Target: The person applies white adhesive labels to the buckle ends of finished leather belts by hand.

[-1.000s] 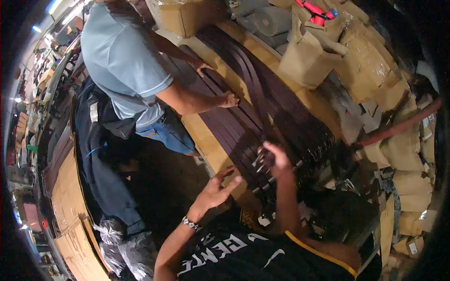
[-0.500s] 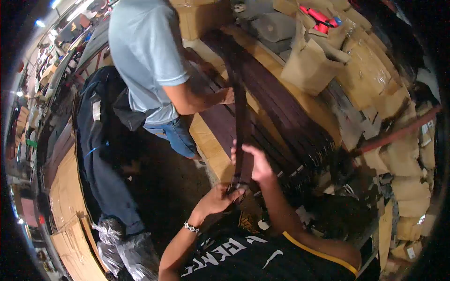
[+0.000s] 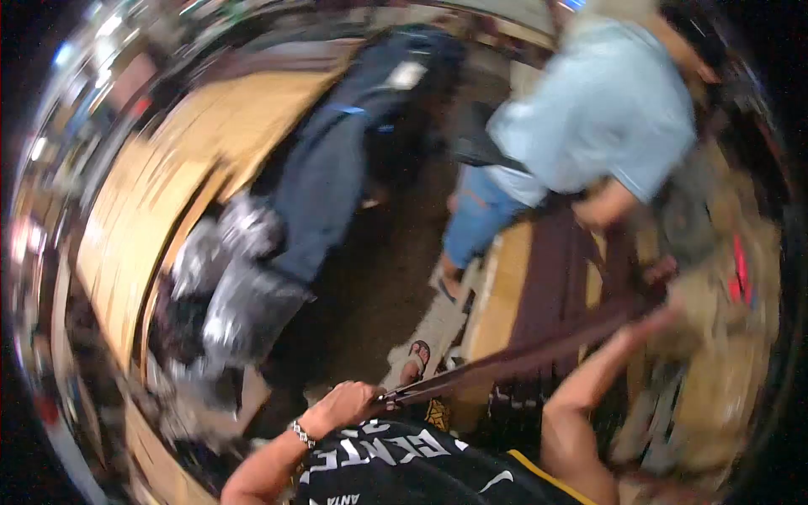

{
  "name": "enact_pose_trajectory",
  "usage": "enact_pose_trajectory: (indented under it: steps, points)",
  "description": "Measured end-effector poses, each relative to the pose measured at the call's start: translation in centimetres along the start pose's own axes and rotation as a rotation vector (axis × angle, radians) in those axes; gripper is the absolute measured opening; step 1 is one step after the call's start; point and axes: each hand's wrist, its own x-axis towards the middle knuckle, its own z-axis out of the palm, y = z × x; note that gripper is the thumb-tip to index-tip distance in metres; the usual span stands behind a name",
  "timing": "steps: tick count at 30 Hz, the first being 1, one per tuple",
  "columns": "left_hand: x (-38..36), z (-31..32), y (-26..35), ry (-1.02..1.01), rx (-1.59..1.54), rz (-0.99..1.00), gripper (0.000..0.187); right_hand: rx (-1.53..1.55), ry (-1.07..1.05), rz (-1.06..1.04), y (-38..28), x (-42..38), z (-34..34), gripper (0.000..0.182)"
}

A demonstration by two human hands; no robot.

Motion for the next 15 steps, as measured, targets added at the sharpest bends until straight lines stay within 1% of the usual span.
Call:
enact_pose_trajectory:
  steps: [1, 2, 4, 5, 6, 8, 9, 11, 13, 14, 15]
  points:
    - [-1.3, 1.1, -1.4, 0.040, 0.001, -0.019, 0.028, 0.118, -0.113, 0.000, -2.1, -1.9, 3.8, 0.051]
    - [-2.5, 2.4, -3.1, 0.048, 0.048, -0.048, 0.044, 0.199, -0.232, -0.012, -3.7, -3.5, 7.1, 0.052]
    - [-5.6, 4.7, -5.7, 0.249, -0.042, -0.034, 0.036, 0.314, -0.538, -0.059, -7.3, -6.3, 13.0, 0.054]
    - [-7.4, 5.7, -6.7, 0.339, -0.073, -0.017, 0.033, 0.328, -0.681, -0.128, -9.2, -7.0, 15.1, 0.063]
    - [-9.1, 6.9, -7.4, 0.330, -0.086, -0.139, 0.035, 0.347, -0.825, -0.195, -11.0, -7.7, 17.2, 0.072]
    - [-13.2, 9.7, -10.4, 0.388, -0.205, -0.212, 0.036, 0.391, -1.051, -0.258, -13.8, -10.9, 22.8, 0.079]
    - [-15.7, 10.9, -12.1, 0.412, -0.256, -0.234, 0.037, 0.290, -0.885, -0.340, -16.0, -16.9, 26.9, 0.081]
    - [-21.1, 13.2, -14.5, 0.371, -0.344, -0.324, 0.041, 0.284, -1.149, -0.168, -19.5, -22.6, 30.7, 0.084]
    - [-27.8, 15.5, -16.4, 0.314, -0.381, -0.422, 0.042, 0.249, -1.201, -0.185, -21.2, -29.7, 34.5, 0.084]
    - [-30.1, 18.3, -18.7, 0.316, -0.384, -0.428, 0.044, 0.236, -1.209, -0.211, -21.5, -33.8, 36.4, 0.083]
    - [-32.7, 20.0, -19.6, 0.328, -0.378, -0.498, 0.047, 0.230, -1.208, -0.237, -21.9, -37.6, 37.9, 0.083]
